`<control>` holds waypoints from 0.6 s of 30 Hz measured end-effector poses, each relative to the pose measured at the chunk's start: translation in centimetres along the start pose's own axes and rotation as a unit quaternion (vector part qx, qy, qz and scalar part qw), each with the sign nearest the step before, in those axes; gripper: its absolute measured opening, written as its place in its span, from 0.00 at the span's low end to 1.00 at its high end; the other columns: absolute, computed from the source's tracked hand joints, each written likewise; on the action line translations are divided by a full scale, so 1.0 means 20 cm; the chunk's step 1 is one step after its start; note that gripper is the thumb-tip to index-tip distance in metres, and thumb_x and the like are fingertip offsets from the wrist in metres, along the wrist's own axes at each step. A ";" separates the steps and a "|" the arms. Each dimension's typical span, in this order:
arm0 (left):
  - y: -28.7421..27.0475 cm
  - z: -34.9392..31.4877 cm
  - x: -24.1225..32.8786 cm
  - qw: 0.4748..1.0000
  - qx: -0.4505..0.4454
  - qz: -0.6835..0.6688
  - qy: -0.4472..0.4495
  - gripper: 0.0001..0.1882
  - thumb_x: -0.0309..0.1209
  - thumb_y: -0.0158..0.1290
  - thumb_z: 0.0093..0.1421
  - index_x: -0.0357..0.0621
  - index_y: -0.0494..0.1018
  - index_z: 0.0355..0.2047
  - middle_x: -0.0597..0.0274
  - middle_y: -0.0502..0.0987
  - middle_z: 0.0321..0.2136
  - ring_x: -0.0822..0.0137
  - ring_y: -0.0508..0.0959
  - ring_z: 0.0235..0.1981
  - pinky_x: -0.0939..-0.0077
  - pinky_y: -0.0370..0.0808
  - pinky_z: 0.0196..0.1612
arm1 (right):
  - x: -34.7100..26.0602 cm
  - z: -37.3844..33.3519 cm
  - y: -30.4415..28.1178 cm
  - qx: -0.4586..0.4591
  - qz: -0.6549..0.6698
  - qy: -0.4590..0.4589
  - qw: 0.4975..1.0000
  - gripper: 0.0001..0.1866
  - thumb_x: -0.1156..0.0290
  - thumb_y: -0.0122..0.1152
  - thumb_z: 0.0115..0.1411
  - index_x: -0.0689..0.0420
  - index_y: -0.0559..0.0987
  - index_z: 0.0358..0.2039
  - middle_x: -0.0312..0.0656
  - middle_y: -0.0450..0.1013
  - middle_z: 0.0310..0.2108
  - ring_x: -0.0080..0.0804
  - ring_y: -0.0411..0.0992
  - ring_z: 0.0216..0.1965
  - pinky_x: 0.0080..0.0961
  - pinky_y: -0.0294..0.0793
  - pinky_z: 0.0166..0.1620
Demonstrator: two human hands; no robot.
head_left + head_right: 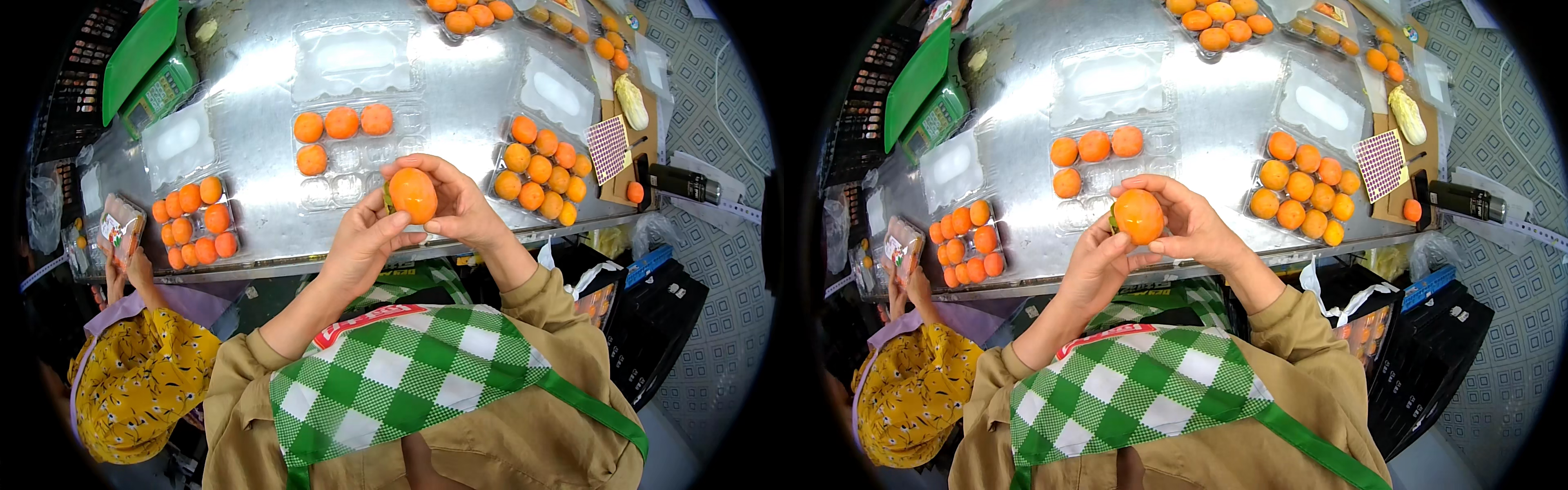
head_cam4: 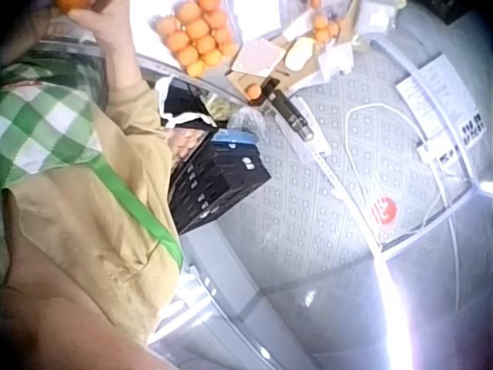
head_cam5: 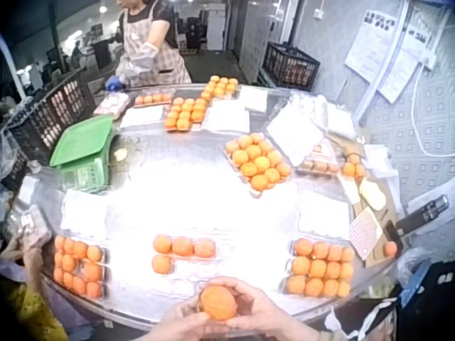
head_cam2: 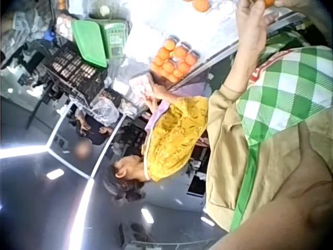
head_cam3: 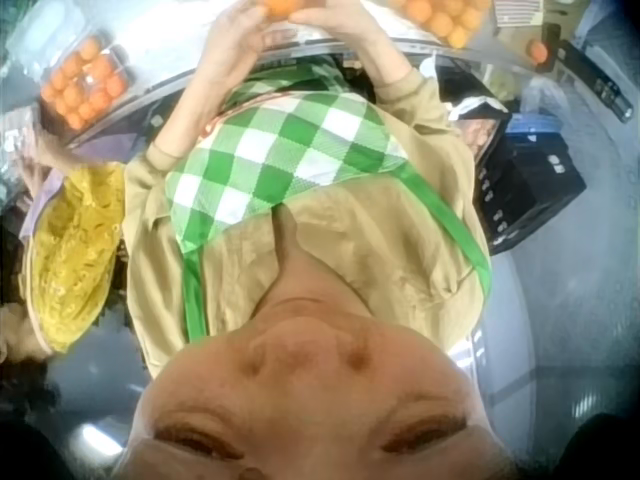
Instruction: The person sorts persimmons by hand, places them into clear plastic trays, closes the lids, and stacks the packed containers into a black crate.
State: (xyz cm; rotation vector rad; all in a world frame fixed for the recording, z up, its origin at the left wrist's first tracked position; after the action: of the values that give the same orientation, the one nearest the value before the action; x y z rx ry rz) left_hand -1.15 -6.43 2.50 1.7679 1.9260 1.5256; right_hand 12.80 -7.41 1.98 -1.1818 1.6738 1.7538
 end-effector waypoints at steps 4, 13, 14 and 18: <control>-0.04 0.01 0.00 0.990 0.073 0.085 0.081 0.26 0.27 0.61 0.54 0.37 0.65 0.51 0.59 0.72 0.46 0.71 0.73 0.48 0.76 0.73 0.50 | -0.01 0.01 0.01 0.001 -0.070 -0.045 0.996 0.34 0.61 0.61 0.55 0.59 0.62 0.59 0.45 0.64 0.57 0.35 0.63 0.58 0.34 0.62 0.60; -0.05 0.00 -0.01 0.980 0.100 0.101 0.137 0.27 0.20 0.60 0.53 0.33 0.64 0.53 0.57 0.72 0.46 0.70 0.74 0.47 0.76 0.72 0.52 | -0.09 0.01 0.10 0.117 -0.512 -0.159 0.836 0.18 0.65 0.55 0.59 0.61 0.73 0.47 0.46 0.73 0.38 0.42 0.71 0.41 0.36 0.67 0.46; -0.05 0.00 -0.01 0.982 0.100 0.098 0.130 0.28 0.20 0.60 0.53 0.33 0.64 0.54 0.57 0.72 0.46 0.70 0.74 0.48 0.76 0.72 0.52 | -0.11 0.02 0.11 0.112 -0.538 -0.175 0.817 0.17 0.66 0.54 0.60 0.61 0.74 0.47 0.46 0.74 0.36 0.42 0.72 0.39 0.36 0.67 0.45; -0.07 0.00 -0.03 0.984 0.098 0.088 0.117 0.28 0.20 0.60 0.53 0.33 0.64 0.54 0.56 0.72 0.46 0.69 0.74 0.48 0.75 0.72 0.53 | -0.12 0.03 0.10 0.129 -0.527 -0.179 0.821 0.13 0.69 0.52 0.61 0.61 0.75 0.44 0.46 0.76 0.33 0.41 0.73 0.35 0.34 0.68 0.44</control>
State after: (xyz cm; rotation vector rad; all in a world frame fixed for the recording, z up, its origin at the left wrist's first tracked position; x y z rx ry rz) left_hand -2.00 -6.57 1.21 1.9622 2.1445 1.7243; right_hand 12.36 -6.68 4.93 -1.1854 0.7039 0.9054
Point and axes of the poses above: each hand's wrist, its own z-axis towards the middle knuckle, its own y-axis out of the palm, x = y × z, the point moved 4 cm from there along z, towards the middle knuckle
